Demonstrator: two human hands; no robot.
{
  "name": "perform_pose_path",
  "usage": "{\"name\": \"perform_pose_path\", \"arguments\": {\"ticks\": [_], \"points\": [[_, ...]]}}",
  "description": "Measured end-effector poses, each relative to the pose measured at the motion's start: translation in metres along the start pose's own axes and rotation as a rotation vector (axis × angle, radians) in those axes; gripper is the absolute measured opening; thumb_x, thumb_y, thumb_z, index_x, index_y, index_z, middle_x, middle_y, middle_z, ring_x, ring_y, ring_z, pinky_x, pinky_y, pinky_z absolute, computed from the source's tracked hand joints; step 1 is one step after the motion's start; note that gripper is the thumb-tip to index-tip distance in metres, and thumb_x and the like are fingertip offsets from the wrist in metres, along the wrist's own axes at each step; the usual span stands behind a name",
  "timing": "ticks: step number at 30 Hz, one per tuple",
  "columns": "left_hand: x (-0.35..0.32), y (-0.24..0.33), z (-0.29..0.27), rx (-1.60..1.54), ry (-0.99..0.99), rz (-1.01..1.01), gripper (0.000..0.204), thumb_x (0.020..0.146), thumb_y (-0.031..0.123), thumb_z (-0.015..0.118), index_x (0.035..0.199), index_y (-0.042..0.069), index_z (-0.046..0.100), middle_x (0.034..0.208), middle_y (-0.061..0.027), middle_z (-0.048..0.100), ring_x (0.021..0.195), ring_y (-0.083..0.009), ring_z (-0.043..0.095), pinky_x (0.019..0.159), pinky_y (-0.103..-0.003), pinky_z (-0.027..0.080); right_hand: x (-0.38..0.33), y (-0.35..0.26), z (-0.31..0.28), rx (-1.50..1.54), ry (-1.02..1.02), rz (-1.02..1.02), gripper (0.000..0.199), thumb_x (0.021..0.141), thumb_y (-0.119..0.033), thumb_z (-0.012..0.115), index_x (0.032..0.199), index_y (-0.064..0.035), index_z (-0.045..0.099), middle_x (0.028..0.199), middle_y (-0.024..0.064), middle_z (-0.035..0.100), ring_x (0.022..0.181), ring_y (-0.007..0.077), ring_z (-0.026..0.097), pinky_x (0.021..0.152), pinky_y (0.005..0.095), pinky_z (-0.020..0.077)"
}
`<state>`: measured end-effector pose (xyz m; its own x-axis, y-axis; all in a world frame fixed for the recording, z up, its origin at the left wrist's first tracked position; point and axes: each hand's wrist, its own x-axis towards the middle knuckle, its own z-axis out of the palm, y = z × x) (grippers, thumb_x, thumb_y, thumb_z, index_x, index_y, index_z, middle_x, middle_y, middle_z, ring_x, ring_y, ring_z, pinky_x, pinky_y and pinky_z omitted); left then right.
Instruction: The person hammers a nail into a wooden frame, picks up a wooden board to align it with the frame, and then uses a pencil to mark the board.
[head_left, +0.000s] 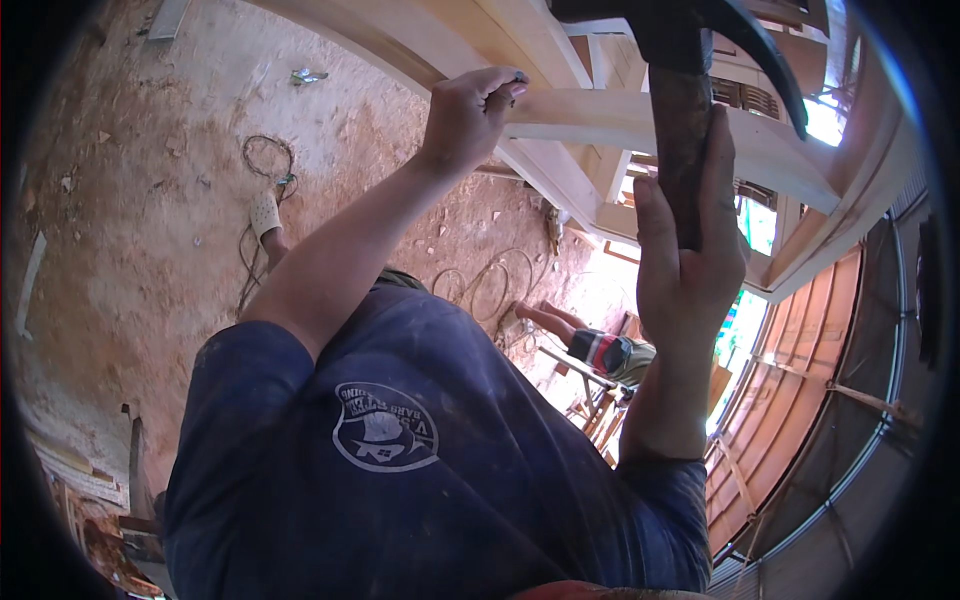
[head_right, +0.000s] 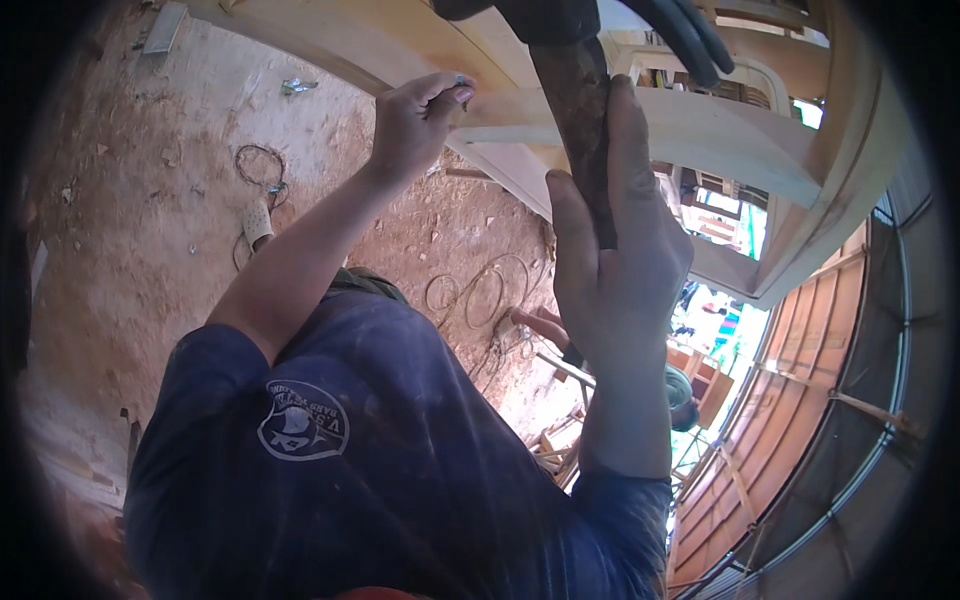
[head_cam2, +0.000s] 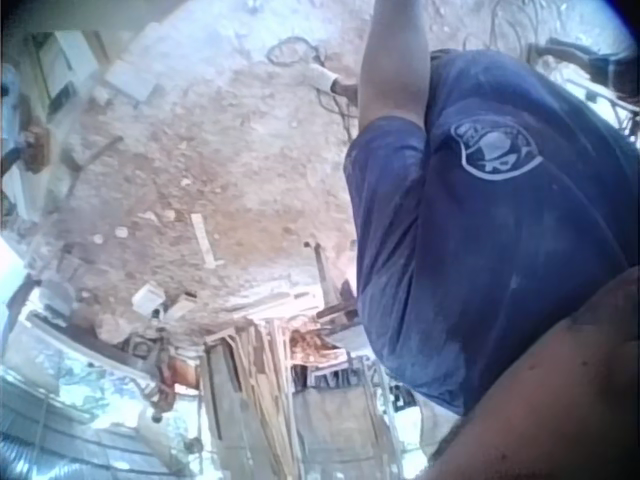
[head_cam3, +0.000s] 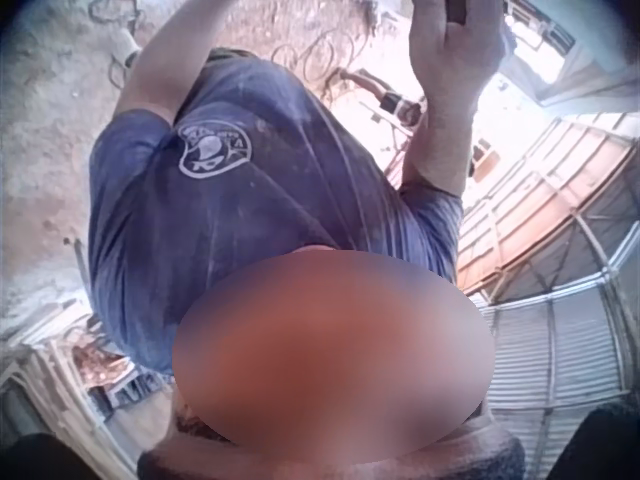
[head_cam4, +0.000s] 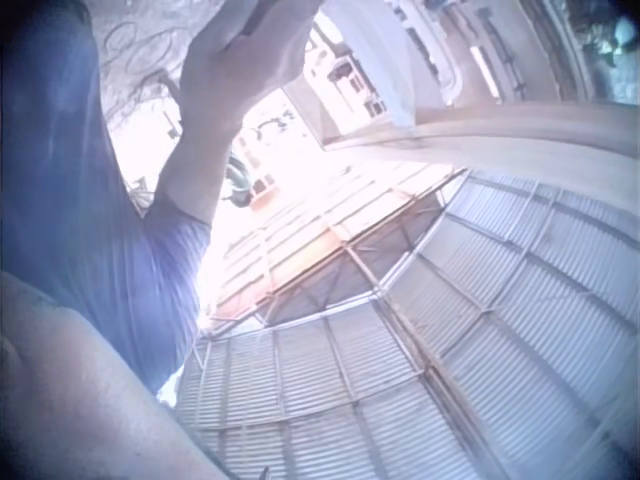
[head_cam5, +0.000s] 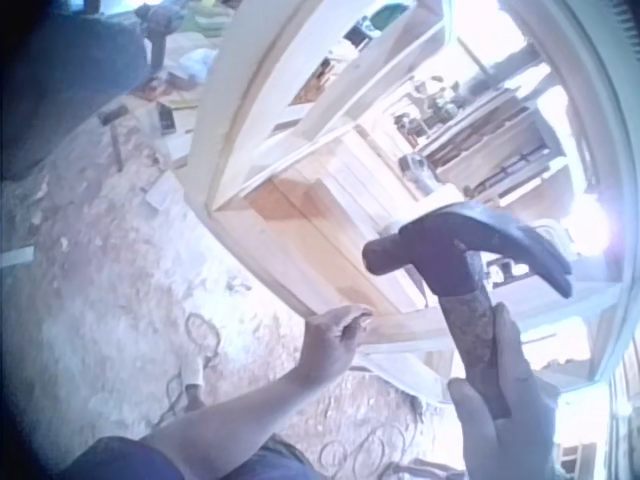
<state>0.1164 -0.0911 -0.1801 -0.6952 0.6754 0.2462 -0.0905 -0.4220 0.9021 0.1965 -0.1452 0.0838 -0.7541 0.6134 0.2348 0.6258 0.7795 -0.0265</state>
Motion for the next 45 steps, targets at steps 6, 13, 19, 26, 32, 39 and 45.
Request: {"name": "perform_pose_path", "arguments": {"ticks": [6, 13, 19, 26, 32, 39, 45], "points": [[0.0, 0.001, 0.003, 0.0, 0.003, -0.026, 0.013, 0.098, 0.01, 0.07, 0.105, 0.001, 0.076, 0.092, -0.0102, 0.079, 0.084, -0.014, 0.076, 0.074, -0.028, 0.06, 0.009, 0.007, 0.011, -0.172, -0.299, 0.061, 0.073, 0.094, -0.007, 0.069, 0.16, -0.0216, 0.042, 0.094, 0.0234, 0.07, 0.079, 0.0393, 0.07, 0.074, 0.0494, 0.0542], [0.0, 0.005, -0.003, 0.033, 0.009, -0.009, 0.012, 0.098, 0.008, 0.068, 0.103, 0.001, 0.076, 0.087, -0.0125, 0.078, 0.078, -0.0167, 0.076, 0.071, -0.03, 0.059, 0.042, -0.026, -0.014, -0.034, 0.134, -0.024, 0.064, 0.095, -0.008, 0.072, 0.154, -0.0082, 0.05, 0.123, 0.0201, 0.074, 0.106, 0.0238, 0.074, 0.092, 0.0358, 0.0552], [0.0, 0.005, -0.003, 0.021, -0.028, -0.002, 0.012, 0.097, 0.005, 0.067, 0.103, 0.0, 0.076, 0.087, -0.0138, 0.078, 0.077, -0.0204, 0.076, 0.072, -0.033, 0.059, 0.019, -0.001, 0.01, -0.346, -0.235, -0.013, 0.062, 0.098, -0.01, 0.067, 0.156, -0.0114, 0.046, 0.101, 0.0234, 0.072, 0.091, 0.0412, 0.071, 0.084, 0.0479, 0.0552], [0.004, 0.008, -0.009, 0.093, -0.027, 0.024, 0.012, 0.096, 0.005, 0.068, 0.102, -0.001, 0.076, 0.087, -0.0157, 0.077, 0.075, -0.0234, 0.076, 0.069, -0.034, 0.058, 0.043, -0.042, -0.017, -0.004, 0.025, 0.158, 0.064, 0.099, -0.008, 0.069, 0.158, -0.0062, 0.044, 0.12, 0.0164, 0.073, 0.1, 0.0199, 0.071, 0.088, 0.0347, 0.0555], [0.0, 0.006, -0.005, 0.08, -0.063, 0.05, 0.011, 0.095, 0.007, 0.07, 0.1, 0.0, 0.076, 0.088, -0.016, 0.077, 0.076, -0.0246, 0.076, 0.07, -0.034, 0.058, 0.018, 0.007, 0.013, -0.352, -0.515, 0.233, 0.066, 0.097, -0.011, 0.067, 0.158, -0.015, 0.043, 0.11, 0.0252, 0.072, 0.099, 0.0435, 0.071, 0.086, 0.0477, 0.0553], [0.008, 0.008, -0.008, 0.107, -0.075, 0.024, 0.012, 0.096, 0.008, 0.07, 0.1, 0.0, 0.076, 0.089, -0.0167, 0.077, 0.079, -0.0258, 0.077, 0.073, -0.036, 0.059, 0.046, -0.02, -0.002, -0.046, 0.122, -0.111, 0.067, 0.097, -0.007, 0.065, 0.159, -0.0118, 0.041, 0.125, 0.0231, 0.071, 0.109, 0.0341, 0.074, 0.089, 0.04, 0.0582], [-0.004, 0.007, -0.004, 0.037, -0.079, 0.033, 0.012, 0.097, 0.005, 0.066, 0.101, 0.0, 0.076, 0.089, -0.0162, 0.077, 0.083, -0.0253, 0.077, 0.075, -0.035, 0.059, 0.022, -0.003, 0.005, -0.401, -0.498, 0.137, 0.068, 0.097, -0.005, 0.064, 0.16, -0.0142, 0.04, 0.112, 0.0227, 0.073, 0.095, 0.0387, 0.074, 0.082, 0.0465, 0.0575]]}}
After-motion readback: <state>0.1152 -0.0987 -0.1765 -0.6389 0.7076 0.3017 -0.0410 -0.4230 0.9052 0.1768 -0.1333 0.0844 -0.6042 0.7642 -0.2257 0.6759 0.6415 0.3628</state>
